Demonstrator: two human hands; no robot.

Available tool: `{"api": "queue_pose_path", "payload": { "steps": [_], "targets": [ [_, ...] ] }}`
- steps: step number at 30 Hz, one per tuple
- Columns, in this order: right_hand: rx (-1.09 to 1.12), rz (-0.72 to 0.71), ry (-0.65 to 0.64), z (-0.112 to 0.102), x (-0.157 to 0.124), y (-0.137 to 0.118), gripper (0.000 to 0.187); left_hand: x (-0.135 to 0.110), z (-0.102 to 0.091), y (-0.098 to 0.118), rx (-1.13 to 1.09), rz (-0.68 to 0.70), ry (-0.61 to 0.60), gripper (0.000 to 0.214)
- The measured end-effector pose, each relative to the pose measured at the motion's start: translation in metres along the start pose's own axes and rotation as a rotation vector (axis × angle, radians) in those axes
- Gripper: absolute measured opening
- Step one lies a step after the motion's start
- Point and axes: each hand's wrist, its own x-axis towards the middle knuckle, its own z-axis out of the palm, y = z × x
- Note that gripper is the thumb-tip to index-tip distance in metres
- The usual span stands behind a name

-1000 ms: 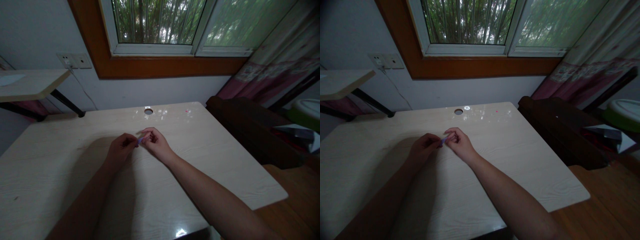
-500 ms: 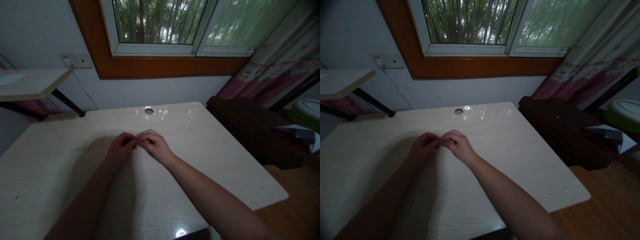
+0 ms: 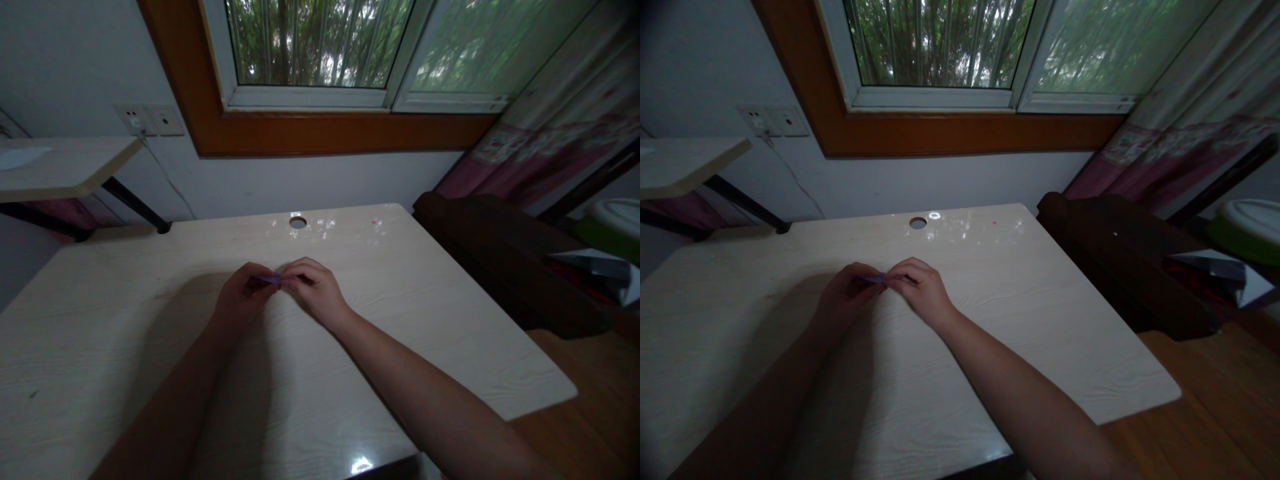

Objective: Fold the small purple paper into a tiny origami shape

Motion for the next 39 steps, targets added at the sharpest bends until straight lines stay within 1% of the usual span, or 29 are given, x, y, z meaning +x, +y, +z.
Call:
{"api": "queue_pose_path", "payload": {
  "steps": [4,7,16,23,26,33,36,39],
  "targets": [
    [-0.007,-0.020,0.005,0.000,0.000,0.000,0.007,0.000,-0.002,-0.004,0.006,0.066,-0.014,0.018],
    [-0.009,-0.037,0.000,0.000,-0.001,0.001,0.006,0.001,-0.003,-0.006,0.038,0.114,0.012,0.016],
    [-0.022,-0.017,-0.003,0.002,-0.002,0.003,0.003,0.000,-0.004,-0.006,0.078,0.111,0.014,0.013],
    [-0.002,-0.028,-0.021,0.002,-0.001,0.001,0.003,0.001,-0.004,-0.009,0.121,0.155,0.007,0.010],
    [0.031,0.005,-0.014,0.004,-0.002,0.003,0.004,0.002,-0.004,-0.009,0.149,0.164,0.007,0.008],
    [0.217,0.176,-0.016,0.007,-0.006,0.011,0.012,0.002,-0.001,-0.005,0.095,0.117,0.002,0.011],
    [0.215,0.203,-0.010,0.008,-0.006,0.013,0.015,0.001,0.000,-0.006,0.067,0.096,0.006,0.016],
    [0.221,0.211,-0.010,0.007,-0.005,0.013,0.015,0.000,0.001,-0.007,0.044,0.085,0.040,0.025]
  ]
}}
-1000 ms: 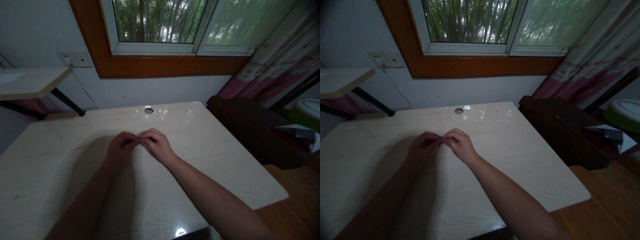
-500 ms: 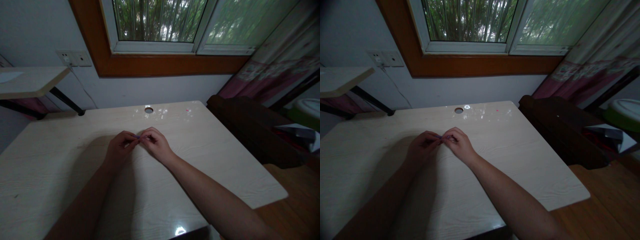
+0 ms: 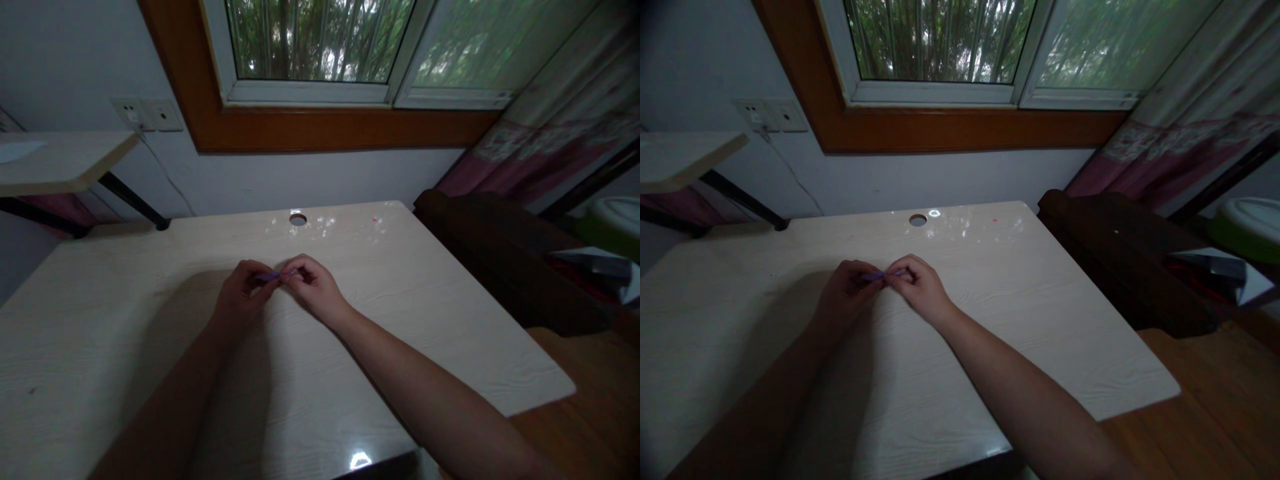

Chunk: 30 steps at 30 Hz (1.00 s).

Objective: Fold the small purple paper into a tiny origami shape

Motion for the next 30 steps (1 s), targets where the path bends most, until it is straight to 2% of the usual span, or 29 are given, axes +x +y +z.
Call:
{"api": "queue_pose_path", "payload": {
  "steps": [4,8,14,19,30],
  "targets": [
    [0.016,-0.007,-0.011,-0.001,0.000,-0.001,0.012,-0.002,-0.001,0.001,-0.009,-0.019,-0.003,0.027],
    [0.013,-0.038,-0.023,-0.001,-0.001,-0.002,0.011,-0.001,-0.003,0.006,0.036,-0.035,-0.075,0.013],
    [0.002,-0.063,-0.046,0.000,-0.001,-0.007,0.012,0.001,-0.002,0.003,-0.031,-0.145,0.006,0.016],
    [-0.129,-0.174,-0.094,-0.002,0.000,-0.010,0.008,0.002,-0.003,-0.002,-0.022,-0.173,0.046,0.020],
    [-0.269,-0.277,-0.103,-0.003,0.000,-0.014,0.005,0.003,-0.003,0.003,0.001,-0.203,0.038,0.020]
  ]
}}
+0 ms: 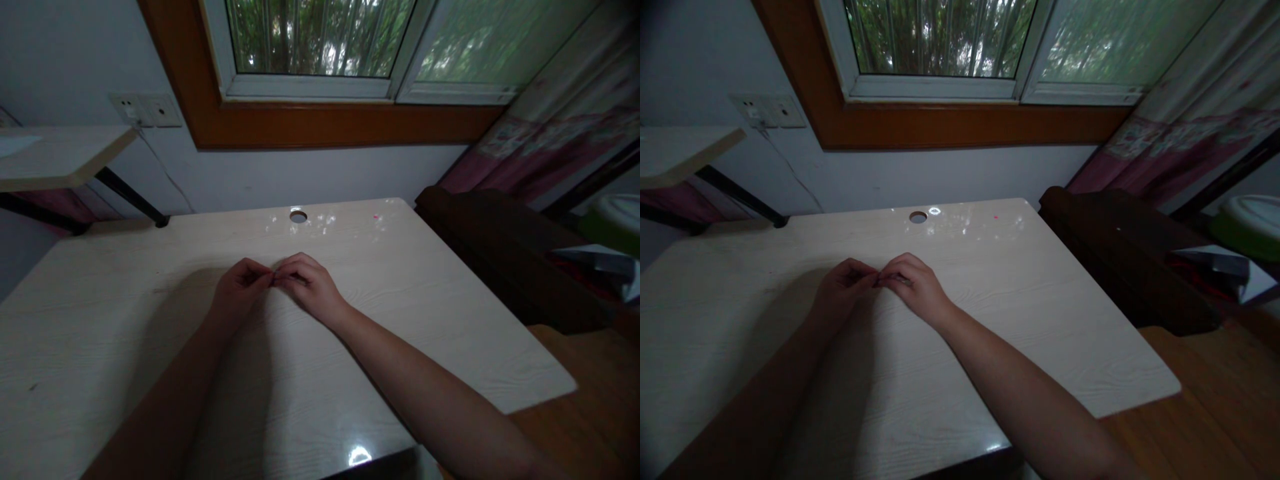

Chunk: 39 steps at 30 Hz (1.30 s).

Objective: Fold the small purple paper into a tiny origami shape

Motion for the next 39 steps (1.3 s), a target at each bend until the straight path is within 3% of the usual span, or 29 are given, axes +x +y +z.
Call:
{"api": "queue_pose_path", "payload": {
  "steps": [12,24,35,39],
  "targets": [
    [0.153,0.143,0.044,0.003,0.000,0.008,0.004,-0.002,-0.001,-0.006,0.119,0.081,-0.035,0.015],
    [0.495,0.395,0.052,0.006,-0.001,0.013,0.025,-0.004,0.000,-0.002,0.146,0.130,-0.051,0.015],
    [0.571,0.417,0.069,0.008,0.000,0.011,0.030,-0.002,0.001,-0.004,0.066,0.095,-0.007,0.019],
    [0.579,0.406,0.061,0.007,0.000,0.011,0.026,-0.003,0.002,-0.005,-0.012,0.085,-0.073,0.018]
  ]
}}
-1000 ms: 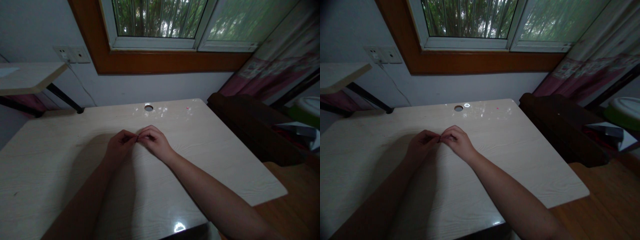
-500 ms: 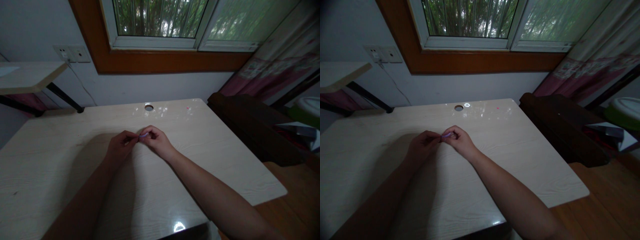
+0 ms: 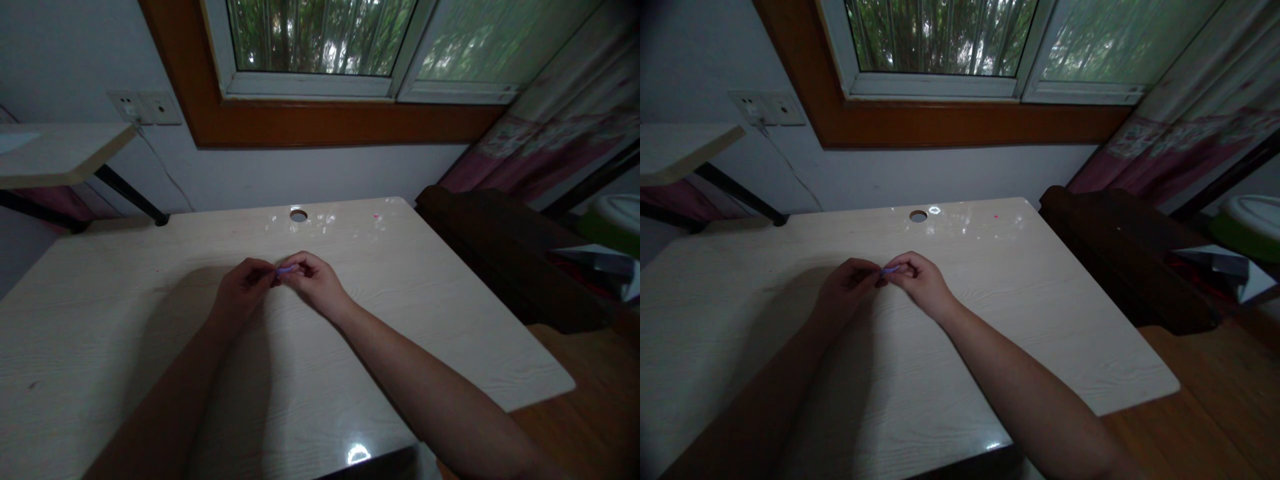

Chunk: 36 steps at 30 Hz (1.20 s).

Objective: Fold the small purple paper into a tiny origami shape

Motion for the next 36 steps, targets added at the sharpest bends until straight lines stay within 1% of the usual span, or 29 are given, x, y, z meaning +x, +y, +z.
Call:
{"api": "queue_pose_path", "payload": {
  "steps": [3,5,10,13,16,19,21,24,27,30,33,36],
  "targets": [
    [0.002,-0.024,-0.011,-0.002,0.000,0.001,0.024,-0.001,0.000,0.001,-0.027,0.019,-0.064,0.018],
    [-0.010,-0.033,-0.012,-0.003,0.000,0.002,0.024,-0.001,0.000,0.002,-0.014,0.033,-0.079,0.019],
    [-0.011,-0.046,0.001,-0.002,0.000,0.002,0.020,0.000,-0.002,0.003,0.064,0.070,-0.039,0.016],
    [-0.042,-0.062,0.006,-0.001,-0.001,0.001,0.018,0.001,-0.002,0.003,0.070,0.078,-0.016,0.015],
    [-0.177,-0.112,0.035,-0.002,-0.003,-0.001,0.015,0.000,-0.002,0.004,0.047,0.064,0.003,0.016],
    [-0.394,-0.227,0.089,-0.003,-0.004,-0.005,0.010,0.000,-0.002,0.006,0.049,0.064,0.004,0.016],
    [-0.507,-0.292,0.090,-0.003,-0.004,-0.009,0.006,0.000,-0.001,0.007,0.044,0.058,0.005,0.017],
    [-0.559,-0.318,0.099,-0.002,-0.005,-0.011,0.005,0.001,-0.001,0.007,0.031,0.048,0.016,0.018],
    [-0.488,-0.238,0.157,-0.001,-0.005,-0.009,0.011,0.001,-0.002,0.004,0.020,0.041,0.026,0.019],
    [-0.335,-0.131,0.178,-0.001,-0.004,-0.006,0.017,0.001,-0.002,0.002,0.008,0.025,0.043,0.017],
    [-0.158,-0.075,0.138,-0.001,-0.002,-0.001,0.020,0.001,-0.002,0.001,-0.003,0.021,0.045,0.017],
    [-0.071,-0.053,0.072,0.000,-0.002,0.003,0.026,0.001,-0.002,0.002,0.033,0.051,0.024,0.015]
  ]
}}
